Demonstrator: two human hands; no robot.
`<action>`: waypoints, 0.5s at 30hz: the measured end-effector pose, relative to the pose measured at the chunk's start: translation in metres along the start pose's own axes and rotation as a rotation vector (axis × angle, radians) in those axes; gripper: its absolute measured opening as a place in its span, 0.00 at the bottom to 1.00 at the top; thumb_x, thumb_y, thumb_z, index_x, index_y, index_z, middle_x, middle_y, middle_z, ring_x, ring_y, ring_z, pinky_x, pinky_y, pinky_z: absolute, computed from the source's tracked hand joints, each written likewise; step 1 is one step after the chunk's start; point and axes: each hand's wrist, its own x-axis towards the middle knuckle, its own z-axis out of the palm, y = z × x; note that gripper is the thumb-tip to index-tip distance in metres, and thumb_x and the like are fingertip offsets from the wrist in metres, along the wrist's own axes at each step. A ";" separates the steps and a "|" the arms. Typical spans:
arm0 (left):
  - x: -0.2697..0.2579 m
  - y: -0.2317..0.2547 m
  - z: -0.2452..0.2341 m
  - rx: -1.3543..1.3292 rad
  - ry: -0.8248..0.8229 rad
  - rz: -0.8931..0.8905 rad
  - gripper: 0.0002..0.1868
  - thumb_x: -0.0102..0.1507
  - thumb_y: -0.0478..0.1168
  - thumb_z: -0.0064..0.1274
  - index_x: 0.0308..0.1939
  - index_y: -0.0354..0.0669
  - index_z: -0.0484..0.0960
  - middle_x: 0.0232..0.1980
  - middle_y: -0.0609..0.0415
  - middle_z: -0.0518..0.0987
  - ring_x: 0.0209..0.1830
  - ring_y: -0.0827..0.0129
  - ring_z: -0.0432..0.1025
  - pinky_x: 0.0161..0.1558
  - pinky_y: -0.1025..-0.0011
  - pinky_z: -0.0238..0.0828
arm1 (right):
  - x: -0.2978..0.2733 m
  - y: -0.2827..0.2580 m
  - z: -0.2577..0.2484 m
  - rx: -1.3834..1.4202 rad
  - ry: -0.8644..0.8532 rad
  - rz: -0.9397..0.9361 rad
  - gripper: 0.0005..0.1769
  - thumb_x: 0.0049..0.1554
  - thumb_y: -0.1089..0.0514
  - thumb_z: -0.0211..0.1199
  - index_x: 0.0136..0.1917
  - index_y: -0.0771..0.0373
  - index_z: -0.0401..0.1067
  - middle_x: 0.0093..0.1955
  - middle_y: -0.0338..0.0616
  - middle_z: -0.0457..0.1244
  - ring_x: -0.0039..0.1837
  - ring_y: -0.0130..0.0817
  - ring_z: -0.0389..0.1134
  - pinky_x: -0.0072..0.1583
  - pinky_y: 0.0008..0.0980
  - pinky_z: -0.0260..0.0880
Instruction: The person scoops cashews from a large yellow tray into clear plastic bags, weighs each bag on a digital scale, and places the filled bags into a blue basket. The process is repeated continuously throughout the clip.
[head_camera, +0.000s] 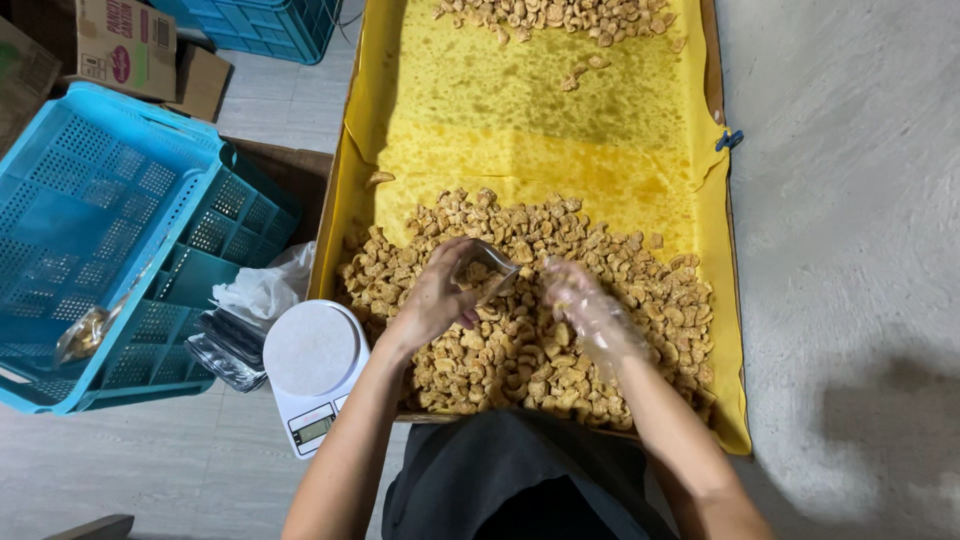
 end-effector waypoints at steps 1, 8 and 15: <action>0.002 -0.001 0.003 -0.013 0.006 -0.004 0.39 0.57 0.21 0.46 0.72 0.33 0.53 0.75 0.43 0.53 0.29 0.64 0.78 0.31 0.73 0.85 | 0.000 -0.012 0.002 0.136 0.010 -0.073 0.27 0.57 0.57 0.60 0.69 0.52 0.61 0.59 0.47 0.64 0.47 0.28 0.69 0.40 0.24 0.74; 0.015 0.001 0.031 -0.106 0.107 -0.026 0.37 0.58 0.24 0.51 0.71 0.32 0.59 0.68 0.35 0.67 0.33 0.62 0.81 0.29 0.76 0.86 | 0.002 -0.051 0.044 0.631 -0.202 -0.402 0.23 0.60 0.58 0.64 0.68 0.60 0.65 0.52 0.50 0.62 0.44 0.29 0.63 0.47 0.25 0.70; 0.015 -0.007 0.037 -0.247 0.165 -0.026 0.36 0.54 0.19 0.49 0.67 0.33 0.63 0.67 0.38 0.63 0.33 0.58 0.80 0.30 0.71 0.86 | 0.026 -0.038 0.076 0.328 0.007 -0.543 0.20 0.62 0.59 0.60 0.65 0.68 0.65 0.58 0.53 0.66 0.56 0.38 0.68 0.58 0.41 0.67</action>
